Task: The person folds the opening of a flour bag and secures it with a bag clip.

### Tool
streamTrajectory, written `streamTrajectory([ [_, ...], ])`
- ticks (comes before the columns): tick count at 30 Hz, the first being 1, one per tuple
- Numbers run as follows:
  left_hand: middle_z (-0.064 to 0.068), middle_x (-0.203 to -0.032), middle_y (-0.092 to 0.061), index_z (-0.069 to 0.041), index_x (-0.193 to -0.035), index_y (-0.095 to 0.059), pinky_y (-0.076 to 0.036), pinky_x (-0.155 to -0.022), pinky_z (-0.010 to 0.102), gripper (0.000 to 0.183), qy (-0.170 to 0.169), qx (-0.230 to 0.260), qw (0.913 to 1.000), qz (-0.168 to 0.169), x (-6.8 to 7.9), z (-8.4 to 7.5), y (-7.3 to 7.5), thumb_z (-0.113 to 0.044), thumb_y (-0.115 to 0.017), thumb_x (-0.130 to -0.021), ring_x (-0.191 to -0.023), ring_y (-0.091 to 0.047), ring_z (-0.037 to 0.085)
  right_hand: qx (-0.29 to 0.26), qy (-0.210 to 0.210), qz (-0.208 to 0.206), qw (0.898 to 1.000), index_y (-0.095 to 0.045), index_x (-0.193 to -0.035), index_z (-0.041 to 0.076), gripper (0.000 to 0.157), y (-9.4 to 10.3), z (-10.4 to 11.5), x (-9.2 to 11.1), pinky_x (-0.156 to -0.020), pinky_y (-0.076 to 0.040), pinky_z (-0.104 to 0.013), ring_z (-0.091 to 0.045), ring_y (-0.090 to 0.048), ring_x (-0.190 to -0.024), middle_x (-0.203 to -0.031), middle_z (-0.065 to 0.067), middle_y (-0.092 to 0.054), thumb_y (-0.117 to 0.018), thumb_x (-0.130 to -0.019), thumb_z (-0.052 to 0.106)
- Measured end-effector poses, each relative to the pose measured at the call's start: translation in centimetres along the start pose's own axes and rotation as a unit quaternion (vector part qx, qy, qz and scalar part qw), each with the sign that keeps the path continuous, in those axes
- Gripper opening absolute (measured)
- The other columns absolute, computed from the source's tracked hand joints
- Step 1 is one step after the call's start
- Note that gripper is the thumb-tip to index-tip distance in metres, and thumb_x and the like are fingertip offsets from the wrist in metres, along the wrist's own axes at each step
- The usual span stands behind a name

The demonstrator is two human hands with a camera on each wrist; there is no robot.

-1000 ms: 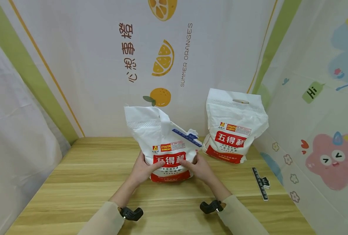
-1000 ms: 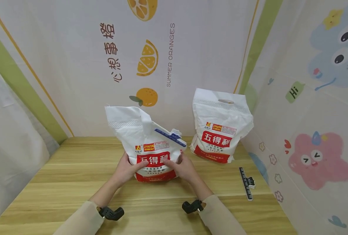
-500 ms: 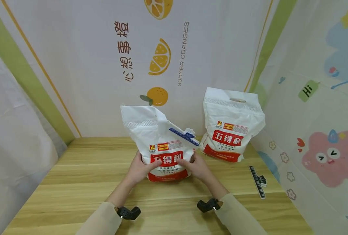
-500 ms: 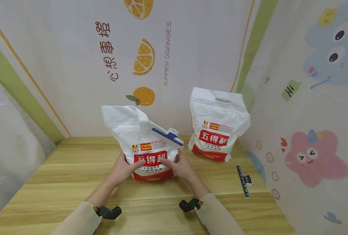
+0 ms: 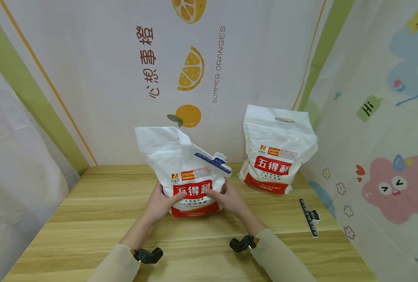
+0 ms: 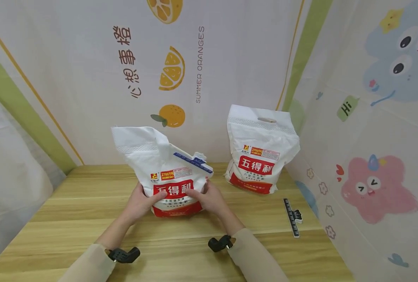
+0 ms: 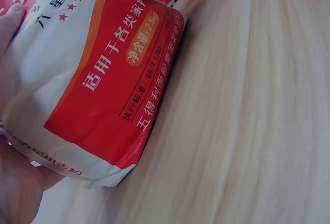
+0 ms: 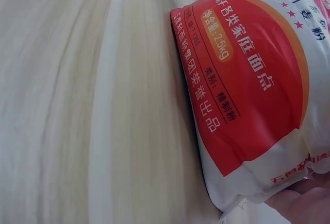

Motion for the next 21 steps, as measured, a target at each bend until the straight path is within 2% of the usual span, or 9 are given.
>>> streamTrajectory([
  [10,0.012,-0.147,-0.064,-0.018,-0.157,-0.042,-0.059,-0.100,0.031,0.074,0.004,-0.022,0.9997,-0.008,0.5,0.3,2.1,-0.029,-0.086,-0.098,-0.126,-0.069,0.027,-0.006,0.001,0.011,1.000,-0.055,-0.156,0.018,0.084,-2.0,0.7,-0.7,-0.113,-0.056,-0.057,-0.030,-0.069,-0.131,-0.143,-0.008,-0.072,-0.082,-0.091,0.065],
  [21,0.013,-0.150,-0.063,-0.016,-0.159,-0.040,-0.059,-0.098,0.027,0.075,0.015,-0.035,0.9991,-0.017,1.0,0.2,4.1,-0.031,-0.084,-0.099,-0.127,-0.069,0.026,-0.013,0.020,0.023,0.999,-0.058,-0.153,0.022,0.074,-3.9,1.7,-1.5,-0.110,-0.059,-0.054,-0.026,-0.072,-0.126,-0.140,-0.005,-0.074,-0.082,-0.094,0.060],
])
Point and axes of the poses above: each hand's wrist, its own x-axis away from the middle knuckle, its own y-axis out of the back of the hand, z = x × y, the point moved 7 cm from there along -x, towards the middle knuckle
